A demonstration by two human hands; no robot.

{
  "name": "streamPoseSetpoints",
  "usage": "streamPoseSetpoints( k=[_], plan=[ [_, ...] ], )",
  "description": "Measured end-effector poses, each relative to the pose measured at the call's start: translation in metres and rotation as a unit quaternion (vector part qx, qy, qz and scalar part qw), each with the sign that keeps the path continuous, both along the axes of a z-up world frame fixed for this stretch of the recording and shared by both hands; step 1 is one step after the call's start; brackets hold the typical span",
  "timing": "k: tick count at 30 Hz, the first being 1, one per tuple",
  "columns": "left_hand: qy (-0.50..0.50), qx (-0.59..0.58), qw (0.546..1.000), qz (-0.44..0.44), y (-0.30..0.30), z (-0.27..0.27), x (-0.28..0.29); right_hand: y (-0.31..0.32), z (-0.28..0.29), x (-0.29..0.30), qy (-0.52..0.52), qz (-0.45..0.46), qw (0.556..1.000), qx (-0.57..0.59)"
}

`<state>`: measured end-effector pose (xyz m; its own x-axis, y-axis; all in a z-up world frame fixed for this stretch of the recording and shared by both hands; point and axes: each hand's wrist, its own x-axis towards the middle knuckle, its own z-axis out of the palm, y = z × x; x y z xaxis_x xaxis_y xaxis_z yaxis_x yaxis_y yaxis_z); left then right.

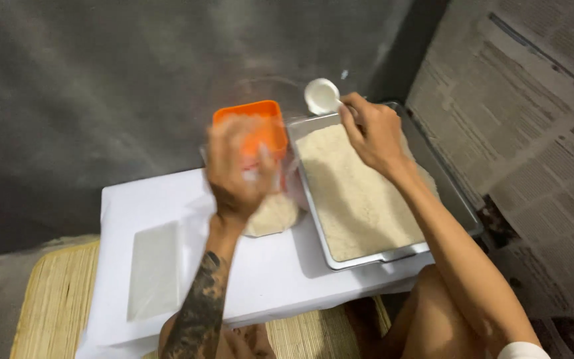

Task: Scooping rice from a metal tray into a plastic bag using a small measuring scoop.

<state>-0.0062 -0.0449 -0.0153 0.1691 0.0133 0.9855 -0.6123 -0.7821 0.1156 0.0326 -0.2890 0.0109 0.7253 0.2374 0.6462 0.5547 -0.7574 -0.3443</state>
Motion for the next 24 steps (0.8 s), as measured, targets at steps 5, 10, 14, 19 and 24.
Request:
streamPoseSetpoints(
  k=[5,10,14,19,24],
  plan=[
    [0.073,0.153,0.976,-0.139,-0.077,-0.033,-0.006,-0.099,-0.129,0.068,0.027,-0.204,0.947,-0.246],
    [0.251,0.209,0.930,-0.169,-0.107,-0.071,0.014,-0.146,-0.202,0.108,0.167,-0.231,0.921,-0.267],
    [0.421,0.089,0.888,-0.164,-0.118,-0.077,0.023,-0.121,-0.182,0.081,0.281,-0.161,0.920,-0.219],
    [0.425,0.081,0.894,-0.119,-0.125,-0.096,0.031,-0.133,-0.158,0.081,0.265,-0.117,0.950,-0.114],
    [0.421,0.121,0.893,-0.100,-0.121,-0.101,0.029,-0.129,-0.181,0.086,0.310,-0.141,0.912,-0.227]
  ],
)
